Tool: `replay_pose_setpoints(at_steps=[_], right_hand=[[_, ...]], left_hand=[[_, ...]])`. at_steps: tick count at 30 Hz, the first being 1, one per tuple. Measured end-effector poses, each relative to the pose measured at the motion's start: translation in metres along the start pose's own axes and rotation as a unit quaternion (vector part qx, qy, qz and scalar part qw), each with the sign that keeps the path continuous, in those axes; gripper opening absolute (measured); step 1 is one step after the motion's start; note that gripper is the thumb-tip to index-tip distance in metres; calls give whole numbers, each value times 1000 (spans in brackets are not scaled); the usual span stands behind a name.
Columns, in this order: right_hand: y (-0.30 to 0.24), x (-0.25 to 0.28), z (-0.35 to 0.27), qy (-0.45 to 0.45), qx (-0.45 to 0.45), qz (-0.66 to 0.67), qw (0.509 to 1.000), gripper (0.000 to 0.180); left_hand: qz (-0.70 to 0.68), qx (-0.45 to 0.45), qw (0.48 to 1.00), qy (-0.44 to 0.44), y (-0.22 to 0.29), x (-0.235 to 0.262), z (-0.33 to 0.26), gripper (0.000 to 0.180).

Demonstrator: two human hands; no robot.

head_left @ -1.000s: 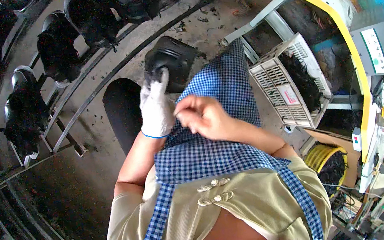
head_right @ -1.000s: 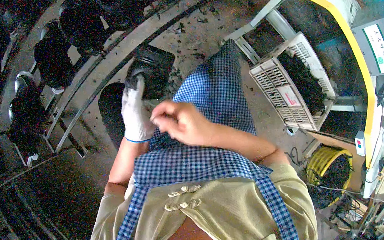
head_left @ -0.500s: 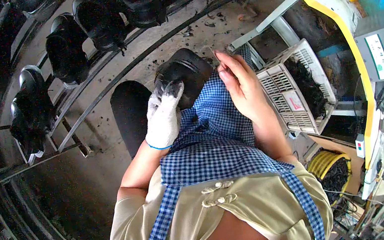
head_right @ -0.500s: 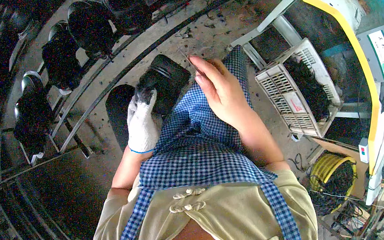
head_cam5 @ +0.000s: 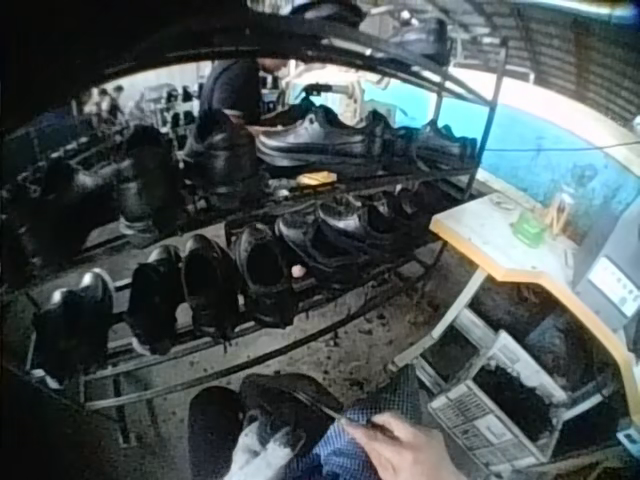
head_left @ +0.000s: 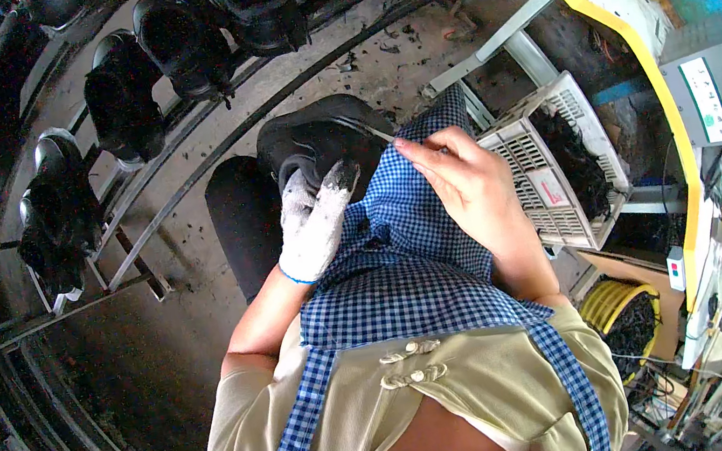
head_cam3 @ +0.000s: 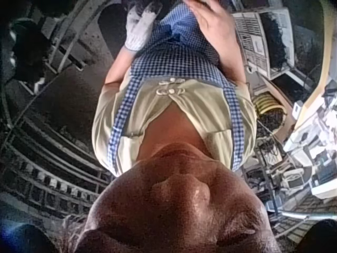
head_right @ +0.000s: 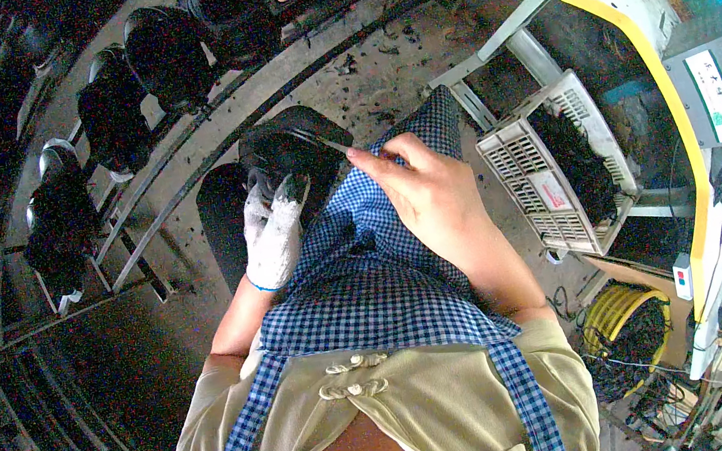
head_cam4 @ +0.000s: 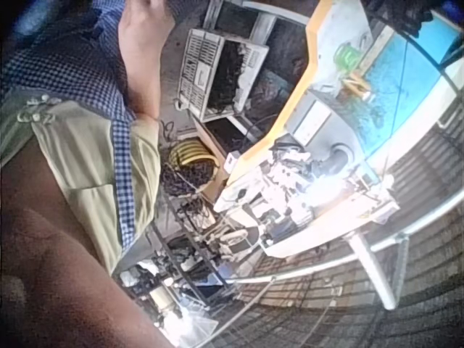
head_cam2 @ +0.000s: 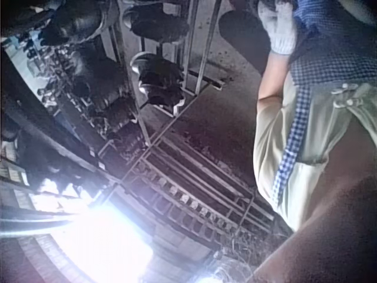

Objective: Trimming excess material and loose threads from finished black shoes.

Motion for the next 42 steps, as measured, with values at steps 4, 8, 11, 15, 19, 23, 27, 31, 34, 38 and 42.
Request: replay_pose_setpoints(at_steps=[4, 8, 11, 15, 19, 23, 27, 31, 34, 38, 42], right_hand=[[-1, 1, 0, -15, 12, -26, 999, 34], [-2, -5, -1, -24, 9, -49, 998, 34], [-8, -9, 5, -14, 11, -24, 1000, 33], [-1, 0, 11, 42, -2, 14, 999, 30], [10, 8, 3, 45, -12, 54, 997, 28], [5, 3, -7, -7, -18, 56, 998, 29], [4, 5, -13, -14, -28, 34, 999, 33], [5, 2, -17, -10, -18, 9, 1000, 35], [1, 0, -15, -6, -9, -8, 1000, 35], [-2, 1, -14, 11, -9, -44, 999, 31], [-1, 4, -17, 1, -16, -40, 999, 32]], left_hand=[[45, 4, 998, -32, -5, 9, 0, 24], [104, -32, 994, -33, 12, -2, -1, 19], [208, -58, 970, -112, 7, -5, -5, 14], [181, -72, 979, -67, 10, -5, -4, 16], [172, -36, 981, -79, -16, 12, -1, 14], [109, 11, 993, -52, -10, 11, -3, 16], [98, -2, 993, -66, -5, 8, -1, 15], [133, 35, 988, -70, -11, 13, -3, 23], [152, 57, 982, -97, -10, 10, -4, 41], [198, 37, 973, -115, 9, 4, -4, 35], [291, 28, 947, -131, 11, 6, -1, 35]])
Point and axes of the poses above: each hand's wrist, its own z-axis towards the middle knuckle, its own x-axis out of the back of the hand, y = z × x, the point moved 3 cm from there along z, towards the middle knuckle, and after that the axes turned 9 degrees about z, right-handed, at the moved point
